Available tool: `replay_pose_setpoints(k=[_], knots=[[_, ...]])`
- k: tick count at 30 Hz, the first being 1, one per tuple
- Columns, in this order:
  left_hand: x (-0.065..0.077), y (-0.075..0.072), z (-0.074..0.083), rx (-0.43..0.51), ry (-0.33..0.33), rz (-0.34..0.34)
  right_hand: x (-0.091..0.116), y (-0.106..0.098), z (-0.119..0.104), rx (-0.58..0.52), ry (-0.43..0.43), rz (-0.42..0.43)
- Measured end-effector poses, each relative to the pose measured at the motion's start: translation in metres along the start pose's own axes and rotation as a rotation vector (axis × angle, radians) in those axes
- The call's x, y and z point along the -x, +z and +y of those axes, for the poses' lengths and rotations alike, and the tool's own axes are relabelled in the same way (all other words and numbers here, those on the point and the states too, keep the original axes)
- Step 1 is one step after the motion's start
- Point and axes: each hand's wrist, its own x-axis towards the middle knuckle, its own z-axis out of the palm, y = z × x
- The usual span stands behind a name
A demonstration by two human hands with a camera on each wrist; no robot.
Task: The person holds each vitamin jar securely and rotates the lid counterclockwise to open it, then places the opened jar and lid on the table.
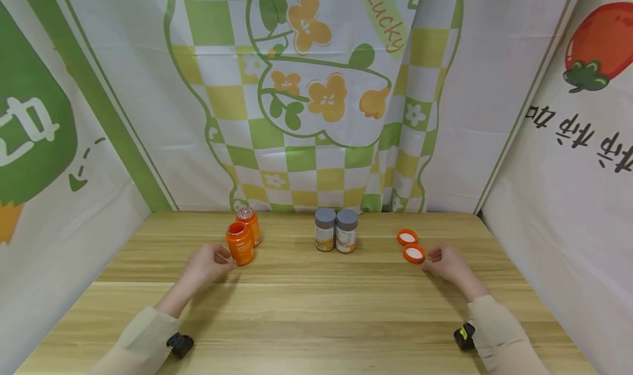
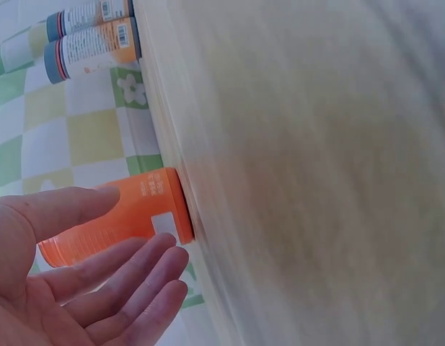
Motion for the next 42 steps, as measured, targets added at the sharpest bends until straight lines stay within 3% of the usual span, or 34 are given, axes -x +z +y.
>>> replay_pose_setpoints(k=[8, 18, 30, 42], knots=[[0.006, 0.006, 0.004, -0.033, 0.060, 0.003, 0.011, 0.000, -0.003, 0.033, 0.000, -0.013], [0.010, 0.016, 0.019, -0.018, 0.138, 0.019, 0.013, 0.007, -0.008, 0.045, -0.070, -0.007], [0.009, 0.029, 0.035, 0.000, 0.187, 0.058, 0.015, 0.016, -0.024, 0.062, -0.096, -0.009], [0.004, 0.038, 0.048, 0.010, 0.204, 0.030, 0.012, 0.028, -0.040, 0.047, -0.161, 0.001]])
